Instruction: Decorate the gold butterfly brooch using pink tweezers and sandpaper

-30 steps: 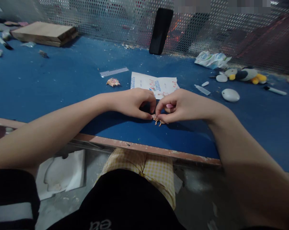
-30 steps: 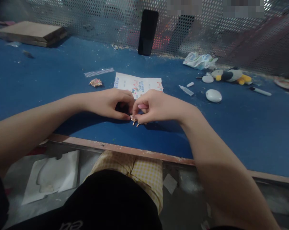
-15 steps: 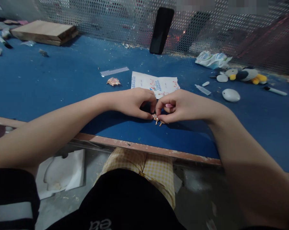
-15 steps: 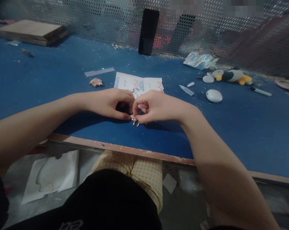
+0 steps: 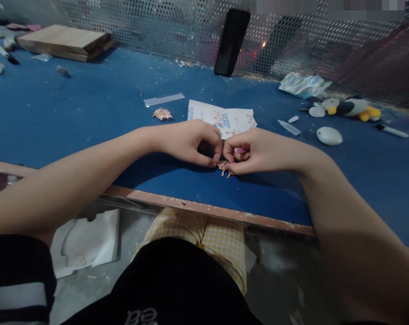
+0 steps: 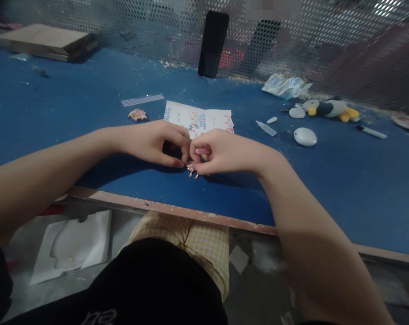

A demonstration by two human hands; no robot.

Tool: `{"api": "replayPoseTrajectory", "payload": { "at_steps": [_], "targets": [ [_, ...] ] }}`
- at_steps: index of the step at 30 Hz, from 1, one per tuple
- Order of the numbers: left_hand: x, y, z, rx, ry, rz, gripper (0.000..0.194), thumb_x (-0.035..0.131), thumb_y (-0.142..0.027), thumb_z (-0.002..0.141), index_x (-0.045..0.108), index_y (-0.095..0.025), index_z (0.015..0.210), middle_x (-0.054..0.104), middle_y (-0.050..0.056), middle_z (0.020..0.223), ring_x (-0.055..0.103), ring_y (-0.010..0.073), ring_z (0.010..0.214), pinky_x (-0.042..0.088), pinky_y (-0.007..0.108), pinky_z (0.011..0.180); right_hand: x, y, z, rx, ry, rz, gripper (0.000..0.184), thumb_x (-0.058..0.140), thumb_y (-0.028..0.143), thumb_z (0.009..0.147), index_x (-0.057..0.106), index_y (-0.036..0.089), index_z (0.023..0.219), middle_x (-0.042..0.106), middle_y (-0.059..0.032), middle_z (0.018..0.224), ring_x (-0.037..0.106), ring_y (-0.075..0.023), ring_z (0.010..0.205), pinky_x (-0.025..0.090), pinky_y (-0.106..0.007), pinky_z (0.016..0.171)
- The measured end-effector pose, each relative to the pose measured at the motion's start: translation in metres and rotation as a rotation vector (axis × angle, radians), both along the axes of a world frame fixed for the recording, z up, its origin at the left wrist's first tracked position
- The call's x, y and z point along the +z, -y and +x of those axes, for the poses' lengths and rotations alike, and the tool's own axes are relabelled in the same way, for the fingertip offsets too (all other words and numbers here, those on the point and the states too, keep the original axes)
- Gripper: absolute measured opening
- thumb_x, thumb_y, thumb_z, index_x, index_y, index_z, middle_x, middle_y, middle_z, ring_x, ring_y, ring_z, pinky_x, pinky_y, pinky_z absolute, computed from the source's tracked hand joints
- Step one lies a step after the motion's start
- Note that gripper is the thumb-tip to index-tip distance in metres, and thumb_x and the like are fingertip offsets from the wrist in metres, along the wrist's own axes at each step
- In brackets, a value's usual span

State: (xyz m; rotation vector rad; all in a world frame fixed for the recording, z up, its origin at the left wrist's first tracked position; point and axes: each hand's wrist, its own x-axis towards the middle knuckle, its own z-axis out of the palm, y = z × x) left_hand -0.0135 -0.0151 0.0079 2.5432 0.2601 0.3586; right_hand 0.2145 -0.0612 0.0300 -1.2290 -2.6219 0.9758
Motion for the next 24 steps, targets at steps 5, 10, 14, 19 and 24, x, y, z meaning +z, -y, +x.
{"api": "replayPoseTrajectory", "payload": {
  "at_steps": [5, 10, 14, 19, 24],
  "targets": [
    [0.009, 0.002, -0.006, -0.038, 0.025, -0.052, 0.018, 0.069, -0.024, 0.087, 0.084, -0.025, 0.097, 0.079, 0.002, 0.085, 0.066, 0.0120, 0.069, 0.045, 0.023, 0.065, 0.000, -0.001, -0.001, -0.016, 0.043, 0.029, 0.030, 0.072, 0.034, 0.080, 0.048, 0.022, 0.066, 0.045, 0.0073, 0.058, 0.038, -0.0090, 0.055, 0.027, -0.028, 0.054],
    [0.010, 0.007, -0.006, -0.046, 0.049, -0.006, 0.022, 0.069, -0.022, 0.086, 0.085, -0.027, 0.100, 0.081, 0.002, 0.087, 0.065, 0.0108, 0.064, 0.044, 0.022, 0.062, 0.004, 0.000, -0.003, -0.037, 0.074, 0.040, 0.031, 0.069, 0.029, 0.077, 0.041, 0.022, 0.065, 0.039, 0.0072, 0.060, 0.034, -0.0099, 0.058, 0.025, -0.029, 0.055],
    [0.008, 0.010, -0.003, -0.057, 0.039, 0.059, 0.024, 0.066, -0.018, 0.086, 0.085, -0.026, 0.099, 0.081, 0.003, 0.084, 0.064, 0.0106, 0.062, 0.045, 0.022, 0.061, 0.006, 0.001, -0.004, -0.044, 0.089, 0.026, 0.031, 0.070, 0.029, 0.075, 0.041, 0.023, 0.066, 0.040, 0.0067, 0.061, 0.035, -0.0107, 0.059, 0.025, -0.030, 0.056],
    [0.005, 0.009, -0.002, -0.062, 0.024, 0.100, 0.029, 0.065, -0.015, 0.086, 0.084, -0.028, 0.103, 0.081, 0.002, 0.089, 0.068, 0.0122, 0.068, 0.048, 0.023, 0.064, 0.005, 0.001, -0.004, -0.077, 0.105, -0.023, 0.031, 0.071, 0.030, 0.076, 0.042, 0.023, 0.069, 0.043, 0.0066, 0.062, 0.037, -0.0108, 0.059, 0.025, -0.030, 0.055],
    [0.005, 0.010, -0.002, -0.068, -0.002, 0.215, 0.028, 0.063, -0.016, 0.088, 0.083, -0.028, 0.105, 0.081, 0.002, 0.091, 0.070, 0.0142, 0.074, 0.048, 0.025, 0.069, 0.005, 0.001, -0.004, -0.089, 0.104, -0.039, 0.032, 0.073, 0.029, 0.076, 0.042, 0.023, 0.068, 0.043, 0.0065, 0.062, 0.037, -0.0106, 0.059, 0.027, -0.029, 0.055]
  ]
}}
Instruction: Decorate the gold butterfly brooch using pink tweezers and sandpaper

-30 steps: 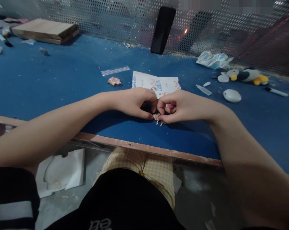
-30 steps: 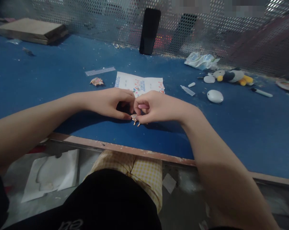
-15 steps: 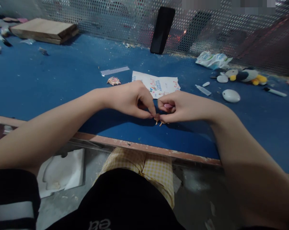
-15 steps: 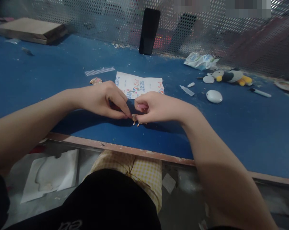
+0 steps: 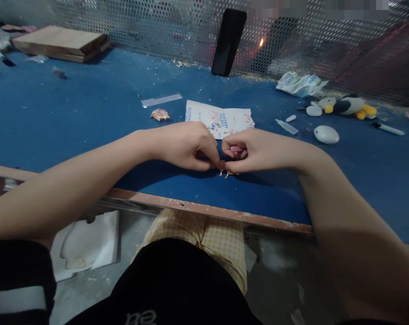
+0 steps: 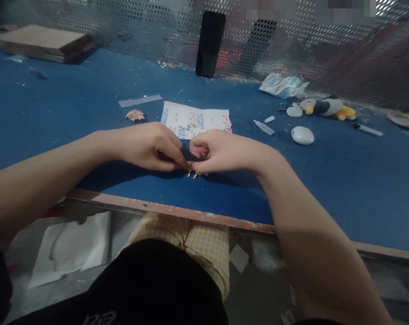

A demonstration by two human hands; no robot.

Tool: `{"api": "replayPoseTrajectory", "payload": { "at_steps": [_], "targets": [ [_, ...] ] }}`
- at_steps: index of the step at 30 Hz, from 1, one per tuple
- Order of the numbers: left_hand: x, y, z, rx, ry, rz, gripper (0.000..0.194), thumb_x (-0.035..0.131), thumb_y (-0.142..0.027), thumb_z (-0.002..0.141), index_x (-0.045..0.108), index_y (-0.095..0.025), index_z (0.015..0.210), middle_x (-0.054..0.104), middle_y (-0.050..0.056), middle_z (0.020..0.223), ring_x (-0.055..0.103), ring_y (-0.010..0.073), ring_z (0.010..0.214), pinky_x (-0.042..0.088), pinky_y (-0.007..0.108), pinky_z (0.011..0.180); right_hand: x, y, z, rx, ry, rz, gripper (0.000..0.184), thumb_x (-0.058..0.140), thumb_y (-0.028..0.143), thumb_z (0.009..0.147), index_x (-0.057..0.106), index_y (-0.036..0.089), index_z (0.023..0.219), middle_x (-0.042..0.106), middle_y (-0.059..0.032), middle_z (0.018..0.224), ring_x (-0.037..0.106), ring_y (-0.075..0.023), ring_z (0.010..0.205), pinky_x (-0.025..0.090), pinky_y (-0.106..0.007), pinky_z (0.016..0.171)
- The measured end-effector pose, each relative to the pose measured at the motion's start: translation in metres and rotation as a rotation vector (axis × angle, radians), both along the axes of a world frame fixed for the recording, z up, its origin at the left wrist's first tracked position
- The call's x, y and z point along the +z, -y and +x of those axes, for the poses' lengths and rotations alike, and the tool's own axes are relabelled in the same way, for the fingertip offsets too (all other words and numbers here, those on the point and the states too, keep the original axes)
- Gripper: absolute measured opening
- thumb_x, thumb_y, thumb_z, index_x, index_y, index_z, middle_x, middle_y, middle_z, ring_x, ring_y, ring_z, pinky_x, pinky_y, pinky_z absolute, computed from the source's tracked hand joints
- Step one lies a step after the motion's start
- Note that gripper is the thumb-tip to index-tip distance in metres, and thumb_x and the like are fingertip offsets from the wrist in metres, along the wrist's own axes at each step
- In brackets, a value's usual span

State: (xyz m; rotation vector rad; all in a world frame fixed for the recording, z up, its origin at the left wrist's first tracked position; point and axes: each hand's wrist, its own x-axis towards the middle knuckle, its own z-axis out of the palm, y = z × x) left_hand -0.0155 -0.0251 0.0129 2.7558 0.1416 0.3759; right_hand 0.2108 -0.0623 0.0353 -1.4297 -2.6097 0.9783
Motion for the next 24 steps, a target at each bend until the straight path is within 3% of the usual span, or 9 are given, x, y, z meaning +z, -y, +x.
{"api": "replayPoseTrajectory", "payload": {
  "at_steps": [5, 9, 15, 24],
  "targets": [
    [0.004, 0.007, 0.001, 0.004, -0.040, 0.274, 0.025, 0.061, -0.020, 0.092, 0.081, -0.029, 0.104, 0.077, 0.003, 0.086, 0.068, 0.0171, 0.072, 0.043, 0.031, 0.068, -0.002, -0.003, 0.004, 0.031, -0.022, 0.002, 0.030, 0.071, 0.028, 0.078, 0.043, 0.022, 0.069, 0.043, 0.0065, 0.063, 0.039, -0.0106, 0.060, 0.028, -0.029, 0.055],
    [0.008, 0.012, 0.004, 0.007, -0.109, 0.389, 0.024, 0.057, -0.022, 0.095, 0.079, -0.027, 0.098, 0.074, 0.004, 0.082, 0.065, 0.0180, 0.071, 0.041, 0.033, 0.067, 0.001, -0.005, 0.008, 0.052, -0.034, 0.043, 0.027, 0.073, 0.031, 0.079, 0.049, 0.022, 0.071, 0.045, 0.0063, 0.063, 0.040, -0.0104, 0.059, 0.028, -0.028, 0.055],
    [0.009, 0.013, 0.005, -0.010, -0.136, 0.444, 0.027, 0.051, -0.023, 0.098, 0.076, -0.026, 0.107, 0.074, 0.005, 0.087, 0.065, 0.0196, 0.076, 0.040, 0.034, 0.068, 0.010, -0.004, 0.011, -0.024, -0.114, 0.140, 0.031, 0.073, 0.035, 0.082, 0.049, 0.021, 0.068, 0.045, 0.0057, 0.060, 0.039, -0.0098, 0.057, 0.028, -0.029, 0.056],
    [0.009, 0.011, 0.004, -0.016, -0.092, 0.438, 0.027, 0.051, -0.024, 0.097, 0.078, -0.025, 0.098, 0.070, 0.004, 0.079, 0.061, 0.0182, 0.069, 0.040, 0.034, 0.066, 0.005, -0.007, 0.016, -0.022, -0.127, 0.170, 0.030, 0.073, 0.035, 0.083, 0.052, 0.021, 0.067, 0.044, 0.0053, 0.060, 0.038, -0.0100, 0.058, 0.028, -0.030, 0.056]
  ]
}}
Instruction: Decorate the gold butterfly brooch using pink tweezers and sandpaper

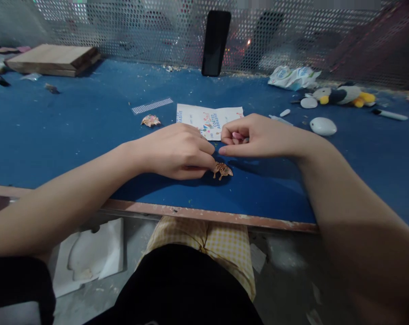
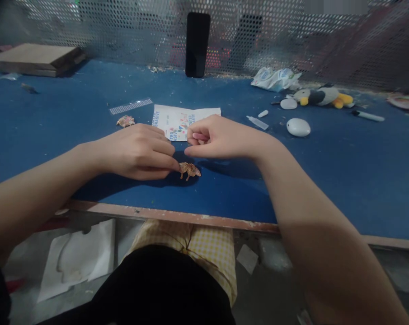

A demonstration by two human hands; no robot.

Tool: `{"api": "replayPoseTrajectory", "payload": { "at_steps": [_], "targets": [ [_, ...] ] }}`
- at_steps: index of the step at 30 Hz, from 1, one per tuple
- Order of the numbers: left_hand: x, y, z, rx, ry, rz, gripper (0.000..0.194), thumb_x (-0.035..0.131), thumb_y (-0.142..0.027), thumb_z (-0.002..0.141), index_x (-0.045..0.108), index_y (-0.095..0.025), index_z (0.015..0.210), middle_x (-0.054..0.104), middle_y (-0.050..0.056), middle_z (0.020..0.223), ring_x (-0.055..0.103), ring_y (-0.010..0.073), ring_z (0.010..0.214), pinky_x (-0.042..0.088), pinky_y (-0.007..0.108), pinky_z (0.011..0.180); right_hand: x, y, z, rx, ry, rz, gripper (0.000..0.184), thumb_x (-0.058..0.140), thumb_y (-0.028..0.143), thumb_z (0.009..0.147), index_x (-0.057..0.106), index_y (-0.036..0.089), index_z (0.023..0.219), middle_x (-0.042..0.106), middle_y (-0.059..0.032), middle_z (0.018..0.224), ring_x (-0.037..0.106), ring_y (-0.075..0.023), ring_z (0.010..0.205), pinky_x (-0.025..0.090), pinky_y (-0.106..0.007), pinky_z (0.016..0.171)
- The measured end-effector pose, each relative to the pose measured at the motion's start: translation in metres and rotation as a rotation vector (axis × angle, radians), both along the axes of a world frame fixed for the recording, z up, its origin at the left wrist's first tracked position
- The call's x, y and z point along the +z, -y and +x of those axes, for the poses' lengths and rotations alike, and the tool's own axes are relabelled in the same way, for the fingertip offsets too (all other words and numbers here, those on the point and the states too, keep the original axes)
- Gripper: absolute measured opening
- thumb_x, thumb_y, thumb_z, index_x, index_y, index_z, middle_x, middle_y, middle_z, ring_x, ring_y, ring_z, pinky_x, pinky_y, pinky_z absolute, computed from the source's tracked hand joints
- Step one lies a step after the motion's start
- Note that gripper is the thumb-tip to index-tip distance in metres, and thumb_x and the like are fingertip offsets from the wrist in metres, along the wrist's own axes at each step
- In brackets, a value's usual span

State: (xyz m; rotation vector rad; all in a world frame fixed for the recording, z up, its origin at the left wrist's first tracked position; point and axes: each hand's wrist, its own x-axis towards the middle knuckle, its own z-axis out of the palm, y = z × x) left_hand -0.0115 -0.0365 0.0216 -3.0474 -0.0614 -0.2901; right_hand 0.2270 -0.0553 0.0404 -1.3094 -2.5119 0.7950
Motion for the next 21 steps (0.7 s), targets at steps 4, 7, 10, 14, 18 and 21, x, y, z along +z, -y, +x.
{"api": "replayPoseTrajectory", "payload": {
  "at_steps": [4, 7, 10, 14, 18, 21],
  "targets": [
    [-0.0002, -0.0004, -0.0006, 0.006, 0.016, -0.019, 0.027, 0.051, -0.026, 0.097, 0.078, -0.026, 0.102, 0.069, 0.004, 0.078, 0.061, 0.0179, 0.069, 0.040, 0.033, 0.065, -0.0014, 0.0003, 0.0004, 0.006, 0.014, -0.001, 0.030, 0.072, 0.035, 0.084, 0.051, 0.021, 0.067, 0.043, 0.0050, 0.060, 0.038, -0.0104, 0.058, 0.028, -0.030, 0.056],
    [-0.0014, -0.0003, 0.0005, 0.007, 0.001, -0.017, 0.030, 0.050, -0.027, 0.098, 0.077, -0.028, 0.109, 0.069, 0.003, 0.077, 0.061, 0.0181, 0.069, 0.041, 0.033, 0.064, -0.0019, 0.0005, 0.0000, 0.003, 0.019, -0.008, 0.031, 0.072, 0.034, 0.084, 0.050, 0.021, 0.067, 0.042, 0.0045, 0.060, 0.037, -0.0109, 0.058, 0.028, -0.031, 0.056],
    [-0.0031, -0.0004, 0.0013, 0.022, -0.022, -0.021, 0.032, 0.048, -0.028, 0.099, 0.076, -0.029, 0.113, 0.067, 0.003, 0.073, 0.060, 0.0174, 0.067, 0.041, 0.033, 0.064, -0.0024, -0.0001, -0.0001, 0.007, 0.015, -0.012, 0.031, 0.071, 0.035, 0.085, 0.050, 0.021, 0.067, 0.042, 0.0041, 0.061, 0.037, -0.0112, 0.059, 0.028, -0.031, 0.056],
    [-0.0038, 0.0005, 0.0009, 0.025, -0.037, -0.014, 0.031, 0.047, -0.030, 0.100, 0.076, -0.029, 0.111, 0.067, 0.002, 0.073, 0.061, 0.0174, 0.067, 0.041, 0.032, 0.065, -0.0037, -0.0019, 0.0006, 0.027, 0.009, -0.005, 0.032, 0.073, 0.036, 0.085, 0.051, 0.021, 0.067, 0.042, 0.0043, 0.060, 0.037, -0.0108, 0.059, 0.027, -0.031, 0.056],
    [-0.0021, 0.0042, 0.0020, 0.017, -0.041, 0.078, 0.034, 0.044, -0.027, 0.101, 0.077, -0.024, 0.105, 0.069, 0.004, 0.075, 0.061, 0.0183, 0.067, 0.041, 0.034, 0.064, -0.0049, -0.0028, 0.0008, 0.030, 0.009, 0.005, 0.031, 0.072, 0.035, 0.085, 0.051, 0.021, 0.067, 0.042, 0.0045, 0.061, 0.036, -0.0104, 0.059, 0.026, -0.031, 0.057],
    [-0.0008, 0.0084, 0.0048, 0.025, -0.058, 0.123, 0.033, 0.044, -0.026, 0.101, 0.076, -0.021, 0.098, 0.069, 0.005, 0.075, 0.060, 0.0183, 0.065, 0.040, 0.034, 0.062, -0.0048, -0.0026, 0.0000, 0.031, 0.011, 0.005, 0.030, 0.071, 0.033, 0.085, 0.051, 0.021, 0.067, 0.042, 0.0045, 0.061, 0.036, -0.0104, 0.059, 0.025, -0.031, 0.057]
  ]
}}
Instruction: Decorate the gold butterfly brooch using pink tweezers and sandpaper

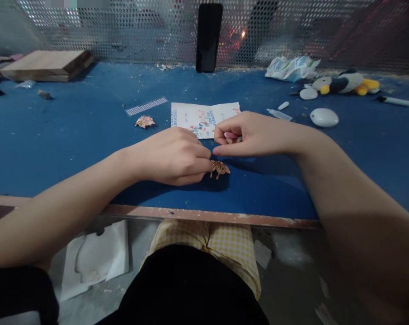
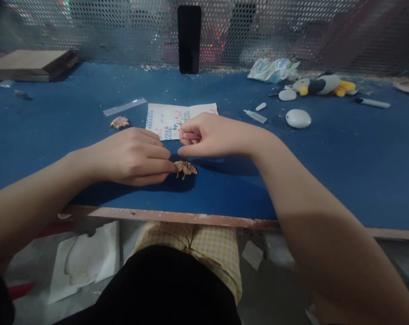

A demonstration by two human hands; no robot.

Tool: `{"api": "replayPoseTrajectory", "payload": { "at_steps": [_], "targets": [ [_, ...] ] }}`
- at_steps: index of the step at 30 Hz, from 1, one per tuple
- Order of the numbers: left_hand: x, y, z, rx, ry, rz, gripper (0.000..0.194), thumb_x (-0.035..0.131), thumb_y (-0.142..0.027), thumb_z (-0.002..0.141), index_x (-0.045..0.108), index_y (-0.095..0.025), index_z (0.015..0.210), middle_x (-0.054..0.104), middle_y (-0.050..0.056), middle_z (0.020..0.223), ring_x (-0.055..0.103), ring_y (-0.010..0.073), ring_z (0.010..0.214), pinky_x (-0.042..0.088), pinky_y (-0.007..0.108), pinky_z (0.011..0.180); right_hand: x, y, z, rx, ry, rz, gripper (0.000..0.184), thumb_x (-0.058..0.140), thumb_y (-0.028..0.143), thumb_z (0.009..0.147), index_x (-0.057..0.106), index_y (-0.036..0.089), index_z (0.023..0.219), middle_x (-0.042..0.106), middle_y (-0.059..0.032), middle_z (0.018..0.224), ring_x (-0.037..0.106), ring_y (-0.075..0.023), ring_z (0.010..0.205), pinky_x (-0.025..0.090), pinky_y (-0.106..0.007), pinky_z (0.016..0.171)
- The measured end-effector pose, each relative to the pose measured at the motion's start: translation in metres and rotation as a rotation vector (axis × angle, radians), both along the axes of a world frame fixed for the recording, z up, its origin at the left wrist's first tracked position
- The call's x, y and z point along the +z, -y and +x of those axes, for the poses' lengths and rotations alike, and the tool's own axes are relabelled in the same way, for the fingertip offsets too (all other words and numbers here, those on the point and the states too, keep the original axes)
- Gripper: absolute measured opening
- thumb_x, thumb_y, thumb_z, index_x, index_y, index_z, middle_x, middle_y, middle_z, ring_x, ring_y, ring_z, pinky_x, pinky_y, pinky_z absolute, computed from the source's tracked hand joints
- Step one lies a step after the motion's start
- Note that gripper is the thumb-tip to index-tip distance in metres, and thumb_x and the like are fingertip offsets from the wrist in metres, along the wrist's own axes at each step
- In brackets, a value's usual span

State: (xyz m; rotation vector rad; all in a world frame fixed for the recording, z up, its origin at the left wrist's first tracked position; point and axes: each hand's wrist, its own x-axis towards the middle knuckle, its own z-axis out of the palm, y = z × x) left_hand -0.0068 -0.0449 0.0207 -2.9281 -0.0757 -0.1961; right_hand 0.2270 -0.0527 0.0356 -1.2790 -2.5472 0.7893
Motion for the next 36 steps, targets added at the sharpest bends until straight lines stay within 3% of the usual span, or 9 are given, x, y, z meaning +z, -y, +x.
{"api": "replayPoseTrajectory", "payload": {
  "at_steps": [7, 17, 23, 28, 33, 36],
  "targets": [
    [0.000, 0.006, 0.003, 0.015, 0.027, 0.067, 0.034, 0.045, -0.023, 0.100, 0.070, -0.019, 0.077, 0.067, 0.004, 0.068, 0.055, 0.0157, 0.058, 0.035, 0.032, 0.056, -0.001, -0.001, -0.001, 0.027, -0.029, -0.008, 0.031, 0.073, 0.032, 0.083, 0.051, 0.021, 0.066, 0.041, 0.0052, 0.061, 0.035, -0.0104, 0.060, 0.024, -0.031, 0.059],
    [-0.005, -0.007, -0.006, 0.061, 0.236, -0.045, 0.024, 0.052, -0.024, 0.097, 0.075, -0.020, 0.095, 0.074, 0.000, 0.072, 0.060, 0.0121, 0.056, 0.031, 0.029, 0.054, -0.004, -0.003, 0.003, 0.010, -0.005, -0.002, 0.026, 0.070, 0.027, 0.085, 0.053, 0.021, 0.067, 0.042, 0.0061, 0.059, 0.037, -0.0095, 0.057, 0.024, -0.029, 0.055],
    [-0.011, -0.007, -0.005, 0.070, 0.214, -0.159, 0.020, 0.060, -0.029, 0.094, 0.077, -0.020, 0.100, 0.070, -0.002, 0.063, 0.059, 0.0118, 0.052, 0.030, 0.027, 0.053, -0.005, -0.003, 0.005, 0.004, -0.012, -0.037, 0.027, 0.074, 0.032, 0.086, 0.056, 0.021, 0.069, 0.042, 0.0066, 0.060, 0.036, -0.0094, 0.057, 0.025, -0.029, 0.055],
    [-0.011, -0.009, -0.004, 0.193, 0.149, -0.395, 0.032, 0.071, -0.036, 0.089, 0.078, -0.020, 0.115, 0.064, -0.005, 0.056, 0.054, 0.0086, 0.046, 0.031, 0.023, 0.050, 0.002, 0.002, 0.003, -0.165, -0.233, 0.010, 0.027, 0.062, 0.036, 0.098, 0.064, 0.020, 0.077, 0.053, 0.0022, 0.071, 0.044, -0.0120, 0.066, 0.032, -0.029, 0.062],
    [-0.014, -0.013, -0.002, 0.157, 0.197, -0.585, 0.021, 0.074, -0.032, 0.088, 0.081, -0.018, 0.103, 0.061, -0.005, 0.054, 0.053, 0.0063, 0.047, 0.035, 0.020, 0.051, 0.000, -0.002, 0.005, -0.166, -0.570, 0.156, 0.035, 0.054, 0.049, 0.104, 0.070, 0.021, 0.090, 0.062, -0.0008, 0.086, 0.053, -0.0120, 0.077, 0.042, -0.026, 0.074],
    [-0.016, -0.016, -0.002, 0.122, 0.208, -0.669, 0.020, 0.077, -0.032, 0.086, 0.081, -0.016, 0.098, 0.061, -0.004, 0.056, 0.053, 0.0059, 0.048, 0.037, 0.018, 0.051, -0.001, -0.007, 0.008, -0.166, -0.647, 0.084, 0.036, 0.055, 0.052, 0.103, 0.071, 0.021, 0.095, 0.058, 0.0013, 0.074, 0.053, -0.0105, 0.068, 0.043, -0.025, 0.066]
  ]
}}
